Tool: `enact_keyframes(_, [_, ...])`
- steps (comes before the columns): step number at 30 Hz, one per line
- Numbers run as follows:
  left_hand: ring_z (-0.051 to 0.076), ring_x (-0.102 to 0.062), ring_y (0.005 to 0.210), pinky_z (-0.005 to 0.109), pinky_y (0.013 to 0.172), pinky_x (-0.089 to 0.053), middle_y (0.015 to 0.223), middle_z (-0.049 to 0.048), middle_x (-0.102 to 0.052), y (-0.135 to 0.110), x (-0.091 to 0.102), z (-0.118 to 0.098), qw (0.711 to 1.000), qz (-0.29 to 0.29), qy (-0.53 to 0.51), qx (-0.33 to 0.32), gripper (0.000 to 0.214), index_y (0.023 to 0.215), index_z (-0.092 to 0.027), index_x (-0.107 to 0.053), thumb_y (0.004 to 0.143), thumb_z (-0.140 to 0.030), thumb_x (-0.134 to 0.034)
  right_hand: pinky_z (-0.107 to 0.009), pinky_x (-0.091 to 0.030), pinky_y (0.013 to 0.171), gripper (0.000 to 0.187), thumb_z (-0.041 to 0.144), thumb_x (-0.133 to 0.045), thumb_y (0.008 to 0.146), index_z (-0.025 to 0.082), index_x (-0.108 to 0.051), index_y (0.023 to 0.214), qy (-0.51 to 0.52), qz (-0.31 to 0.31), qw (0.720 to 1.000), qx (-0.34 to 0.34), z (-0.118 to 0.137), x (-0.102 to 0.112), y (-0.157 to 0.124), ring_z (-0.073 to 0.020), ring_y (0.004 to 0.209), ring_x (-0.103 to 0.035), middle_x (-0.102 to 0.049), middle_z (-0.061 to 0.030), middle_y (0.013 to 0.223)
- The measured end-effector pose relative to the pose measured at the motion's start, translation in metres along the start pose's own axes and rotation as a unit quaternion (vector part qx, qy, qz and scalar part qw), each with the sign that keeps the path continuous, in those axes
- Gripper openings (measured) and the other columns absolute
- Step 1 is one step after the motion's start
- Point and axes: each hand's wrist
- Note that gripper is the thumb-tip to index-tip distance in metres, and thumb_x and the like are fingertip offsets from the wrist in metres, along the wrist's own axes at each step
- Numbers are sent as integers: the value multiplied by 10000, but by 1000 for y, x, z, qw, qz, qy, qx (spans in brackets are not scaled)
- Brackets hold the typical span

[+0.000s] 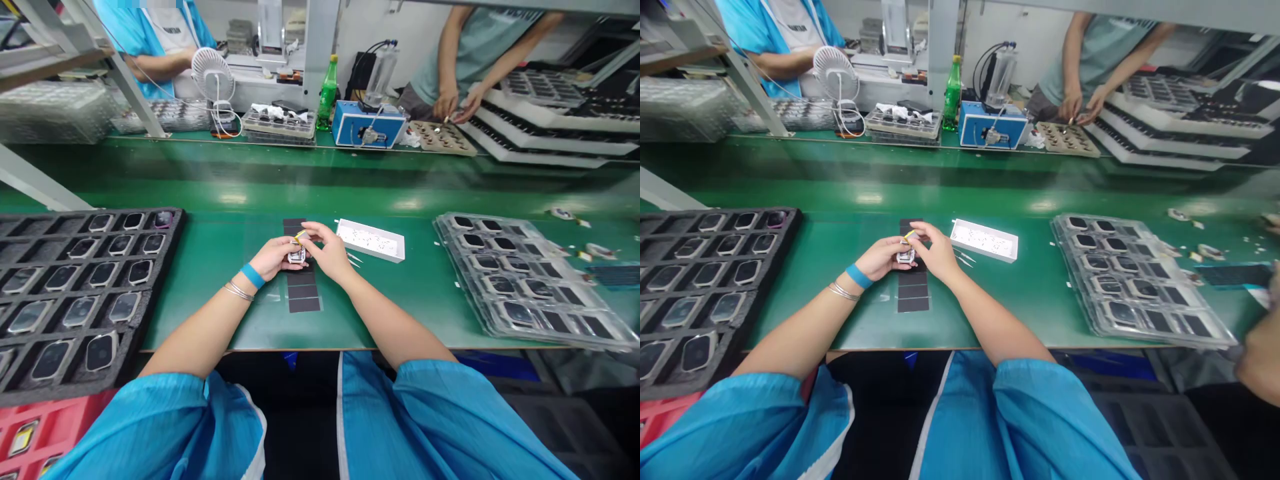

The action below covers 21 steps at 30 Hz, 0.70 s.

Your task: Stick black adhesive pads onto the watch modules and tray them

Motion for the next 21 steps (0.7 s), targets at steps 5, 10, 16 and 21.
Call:
enact_keyframes(5, [180, -698, 701, 319, 666, -581, 760, 86, -720, 5, 14, -10, 991, -105, -61, -51, 70, 825, -134, -604, 756, -130, -596, -348, -523, 849, 149, 302, -604, 856, 201, -664, 947, -87, 8, 995, -39, -13, -3, 8, -196, 961, -631, -676, -69, 1030])
enact_keyframes(10, [204, -698, 812, 430, 832, -553, 802, 90, -728, 8, 26, -14, 988, -118, -89, -53, 132, 837, -152, -593, 715, -143, -643, -460, -429, 994, 85, 150, -636, 829, 191, -709, 812, -278, 111, 954, 13, -20, -17, 2, -244, 1021, -579, -648, -93, 1040])
enact_keyframes(16, [185, -684, 758, 395, 800, -545, 802, 76, -730, 7, 27, -13, 993, -97, -57, -44, 110, 799, -155, -603, 705, -173, -657, -477, -398, 1013, 101, 155, -630, 856, 191, -722, 880, -331, 122, 935, 33, -20, -29, -2, -264, 1049, -544, -630, -102, 1077])
enact_keyframes(21, [174, -677, 722, 378, 788, -538, 778, 80, -726, 7, 25, -13, 992, -101, -65, -37, 94, 777, -150, -591, 707, -147, -654, -469, -396, 1010, 46, 167, -683, 823, 174, -716, 855, -330, 100, 939, 2, -20, -31, -1, -266, 1055, -541, -608, -109, 1098])
Point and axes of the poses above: each hand's wrist, its own y-axis towards the middle knuckle, its own x-axis out of the back of the hand, z = x × y
